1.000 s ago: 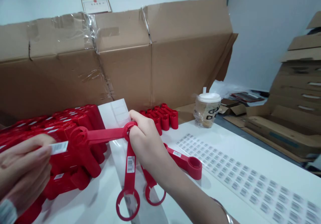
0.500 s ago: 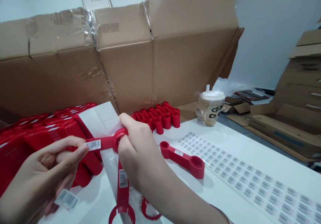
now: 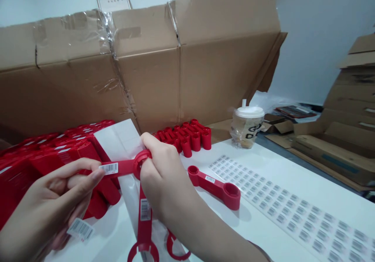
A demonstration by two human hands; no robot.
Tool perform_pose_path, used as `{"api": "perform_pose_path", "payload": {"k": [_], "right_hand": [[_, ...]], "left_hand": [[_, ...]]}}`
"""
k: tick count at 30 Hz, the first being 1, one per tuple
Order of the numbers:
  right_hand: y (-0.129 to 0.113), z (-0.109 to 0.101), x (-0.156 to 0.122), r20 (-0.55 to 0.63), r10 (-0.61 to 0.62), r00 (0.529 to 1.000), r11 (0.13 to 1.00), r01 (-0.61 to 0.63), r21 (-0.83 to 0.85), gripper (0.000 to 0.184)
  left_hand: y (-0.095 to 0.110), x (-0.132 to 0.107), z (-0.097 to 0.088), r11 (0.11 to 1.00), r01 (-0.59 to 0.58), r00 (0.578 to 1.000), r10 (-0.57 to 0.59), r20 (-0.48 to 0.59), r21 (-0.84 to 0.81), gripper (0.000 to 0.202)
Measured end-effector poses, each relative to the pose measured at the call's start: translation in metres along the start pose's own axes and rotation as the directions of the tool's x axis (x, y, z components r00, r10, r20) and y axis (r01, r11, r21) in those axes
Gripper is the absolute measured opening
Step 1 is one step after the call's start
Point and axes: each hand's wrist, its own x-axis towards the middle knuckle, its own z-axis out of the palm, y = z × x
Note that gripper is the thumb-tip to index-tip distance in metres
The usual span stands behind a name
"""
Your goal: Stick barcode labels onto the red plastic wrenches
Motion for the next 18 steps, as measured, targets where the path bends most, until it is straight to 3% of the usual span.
{"api": "perform_pose_path", "payload": {"k": [7, 12, 16, 18], "right_hand": [[-0.001, 0.000, -0.001, 0.018, -0.003, 1.000, 1.000, 0.003, 0.010, 0.021], [-0.001, 0.001, -0.003, 0.003, 0.003, 1.000, 1.000, -0.003, -0.005, 0.021], [0.003, 0.000, 0.002, -0.012, -0.033, 0.999, 0.999, 0.033, -0.016, 0.022], [0.005, -0.003, 0.007, -0.027, -0.031, 0.999, 1.000, 0.031, 0.001, 0.022]], "left_hand": [[0.005, -0.001, 0.004, 0.999, -0.012, 0.999, 0.013, -0.033, 0.043, 0.038], [-0.009, 0.010, 0.007, 0.997, -0.070, 0.997, 0.071, -0.018, 0.034, 0.046], [-0.022, 0.021, 0.001, 0.993, -0.120, 0.989, 0.118, -0.087, -0.015, 0.057], [-0.023, 0.022, -0.007, 0.974, -0.200, 0.971, 0.182, -0.153, -0.110, 0.056]]}}
